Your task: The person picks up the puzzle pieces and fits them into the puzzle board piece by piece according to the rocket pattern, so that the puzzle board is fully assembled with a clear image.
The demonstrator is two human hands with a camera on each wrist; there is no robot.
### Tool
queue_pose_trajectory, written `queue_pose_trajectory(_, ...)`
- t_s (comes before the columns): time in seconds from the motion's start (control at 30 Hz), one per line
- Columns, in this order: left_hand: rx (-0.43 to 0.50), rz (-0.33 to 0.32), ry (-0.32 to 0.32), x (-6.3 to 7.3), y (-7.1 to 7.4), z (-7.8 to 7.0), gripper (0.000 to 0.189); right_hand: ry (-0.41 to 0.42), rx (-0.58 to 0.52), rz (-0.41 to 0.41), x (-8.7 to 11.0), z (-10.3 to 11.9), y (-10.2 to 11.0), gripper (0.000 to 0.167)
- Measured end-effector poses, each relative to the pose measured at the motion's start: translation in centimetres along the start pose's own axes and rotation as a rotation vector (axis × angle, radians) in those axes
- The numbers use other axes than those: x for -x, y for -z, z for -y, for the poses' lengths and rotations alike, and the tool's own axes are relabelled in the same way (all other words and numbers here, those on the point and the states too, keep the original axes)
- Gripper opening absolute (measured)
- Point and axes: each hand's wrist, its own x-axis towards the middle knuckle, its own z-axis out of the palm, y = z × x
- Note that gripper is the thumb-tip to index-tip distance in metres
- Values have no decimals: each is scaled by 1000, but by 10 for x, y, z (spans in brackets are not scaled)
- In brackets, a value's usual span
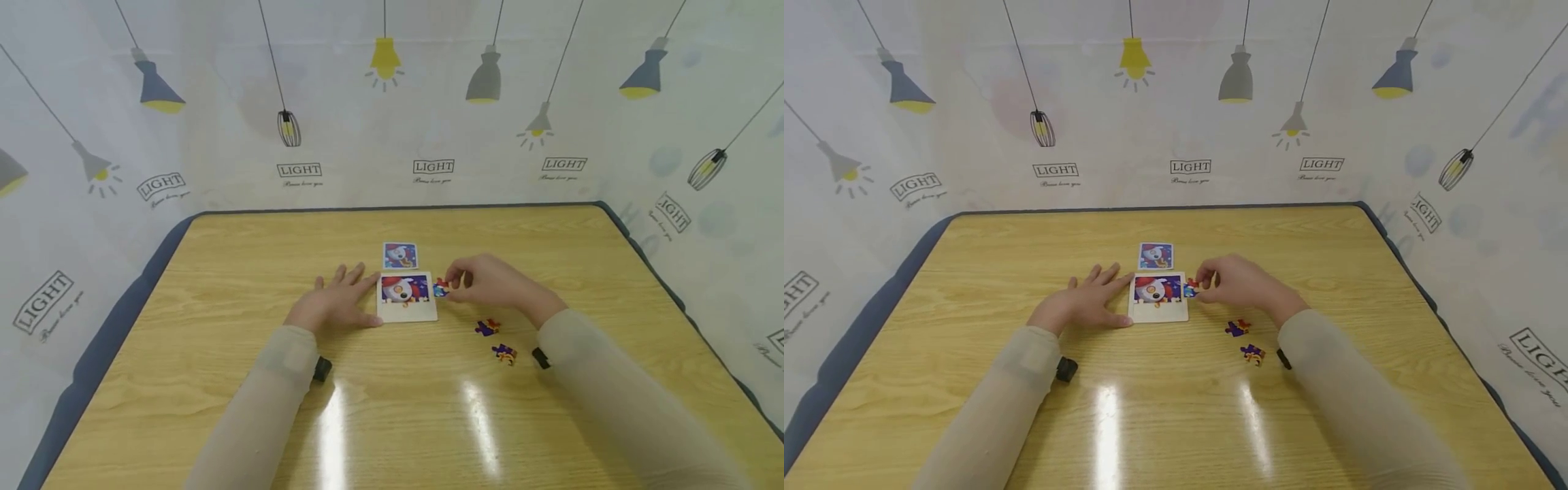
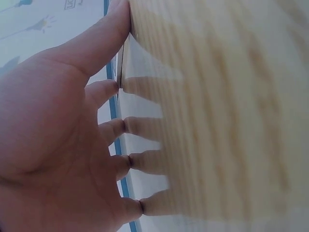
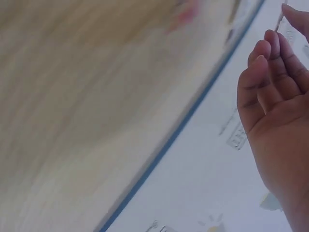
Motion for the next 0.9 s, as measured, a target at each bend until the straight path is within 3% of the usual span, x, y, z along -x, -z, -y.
queue_pose_trajectory(0.2, 23, 8, 7, -5, -2, 4, 101, 80, -101, 6, -22, 40, -16, 24)
queue_pose_trajectory(0.33, 27, 3, -4, -11, -6, 8, 104, 74, -160, 49, -33, 53, -34, 23)
queue_pose_trajectory(0.67, 35, 8, -13, -6, -1, 4, 104, 54, -96, 72, -39, 58, -57, 18)
queue_pose_trajectory(0.9, 32, -10, -9, -19, -12, 15, 104, 57, -65, 67, -42, 59, -63, 16)
